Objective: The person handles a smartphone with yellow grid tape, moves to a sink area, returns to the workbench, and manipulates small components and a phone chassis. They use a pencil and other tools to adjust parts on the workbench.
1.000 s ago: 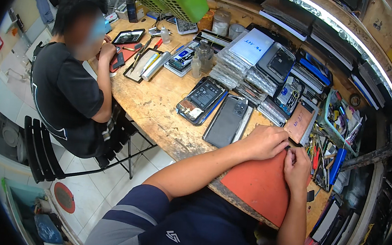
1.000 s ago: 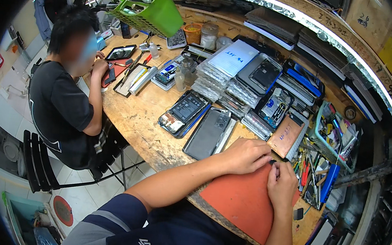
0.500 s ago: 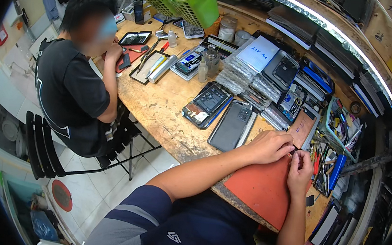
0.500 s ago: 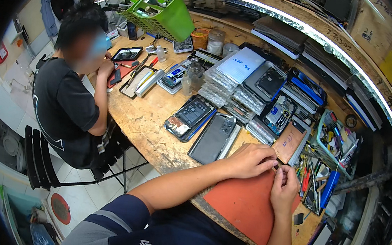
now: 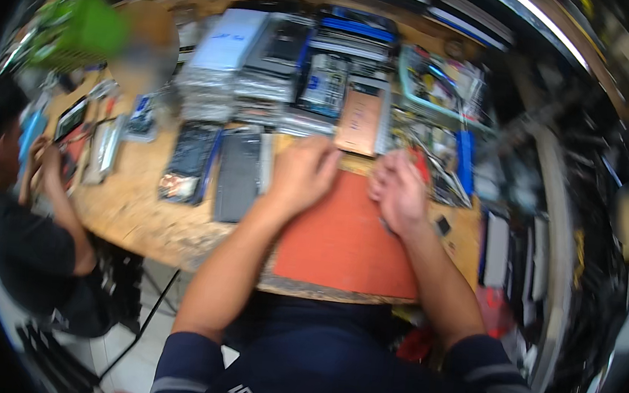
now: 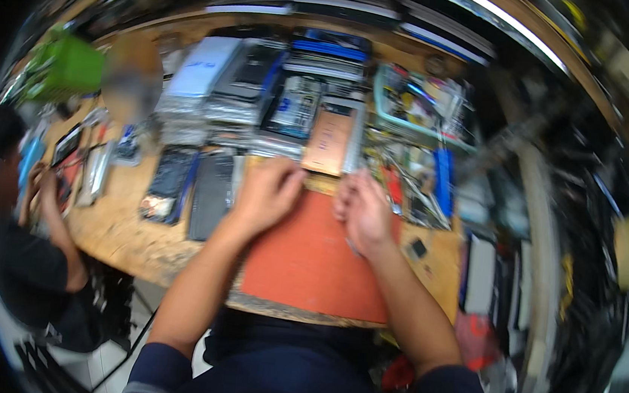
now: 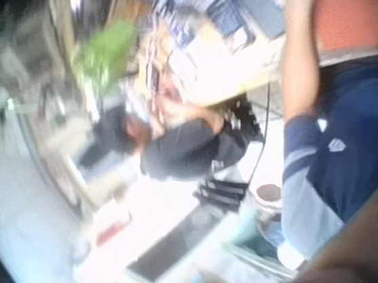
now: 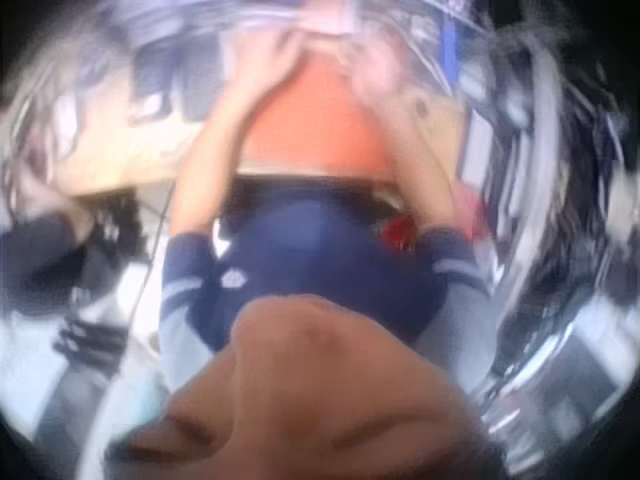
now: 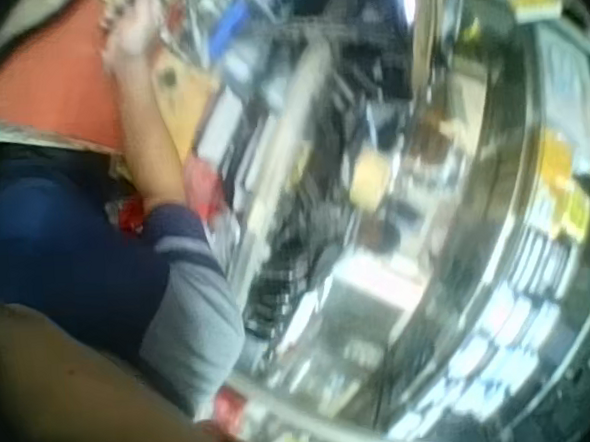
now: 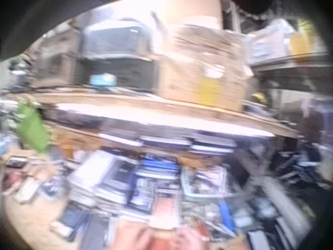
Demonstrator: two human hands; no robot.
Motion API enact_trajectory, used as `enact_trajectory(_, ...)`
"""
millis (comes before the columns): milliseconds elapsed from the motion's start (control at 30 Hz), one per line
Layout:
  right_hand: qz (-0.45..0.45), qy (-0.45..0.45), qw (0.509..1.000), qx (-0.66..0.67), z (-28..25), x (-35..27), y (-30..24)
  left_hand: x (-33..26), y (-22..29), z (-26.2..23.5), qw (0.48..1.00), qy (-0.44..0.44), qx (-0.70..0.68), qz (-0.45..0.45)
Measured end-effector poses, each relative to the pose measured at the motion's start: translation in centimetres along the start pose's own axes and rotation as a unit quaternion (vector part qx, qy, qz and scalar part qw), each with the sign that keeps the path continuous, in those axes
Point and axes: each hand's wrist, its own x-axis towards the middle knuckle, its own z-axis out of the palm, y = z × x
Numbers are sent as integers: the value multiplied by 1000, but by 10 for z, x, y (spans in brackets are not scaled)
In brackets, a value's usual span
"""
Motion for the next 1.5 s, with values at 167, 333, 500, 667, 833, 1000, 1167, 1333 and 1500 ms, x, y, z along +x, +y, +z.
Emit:
enact_trajectory(167, 26, -13, 995, 93, -4, 5, -7, 1, 13, -7, 999, -38, 9, -16)
enact_trajectory(333, 24, -53, 990, 126, -4, 5, -11, 2, 17, -4, 999, -41, 9, -10)
enact_trajectory(500, 30, -71, 991, 113, 1, 2, -9, 3, 17, -7, 999, -34, -19, -36)
enact_trajectory(667, 40, -83, 988, 126, 5, -1, -9, 3, 17, -8, 997, -54, 7, -52)
enact_trajectory(833, 14, -36, 997, 71, 6, -4, -11, 0, 4, 1, 999, -33, 15, 1)
enact_trajectory(1000, -51, 16, 998, -31, 22, -10, -15, 0, 0, 2, 994, 45, 80, 51)
enact_trajectory(1167, -40, 11, 993, -112, 28, -9, -13, -1, 3, -2, 998, 36, 53, 13)
enact_trajectory(1333, 12, -4, 982, -190, 23, -8, -3, -2, 4, -2, 997, 37, 63, 20)
enact_trajectory(1500, 13, 21, 970, -243, 19, -6, 5, -4, 2, -1, 998, 30, 58, 23)
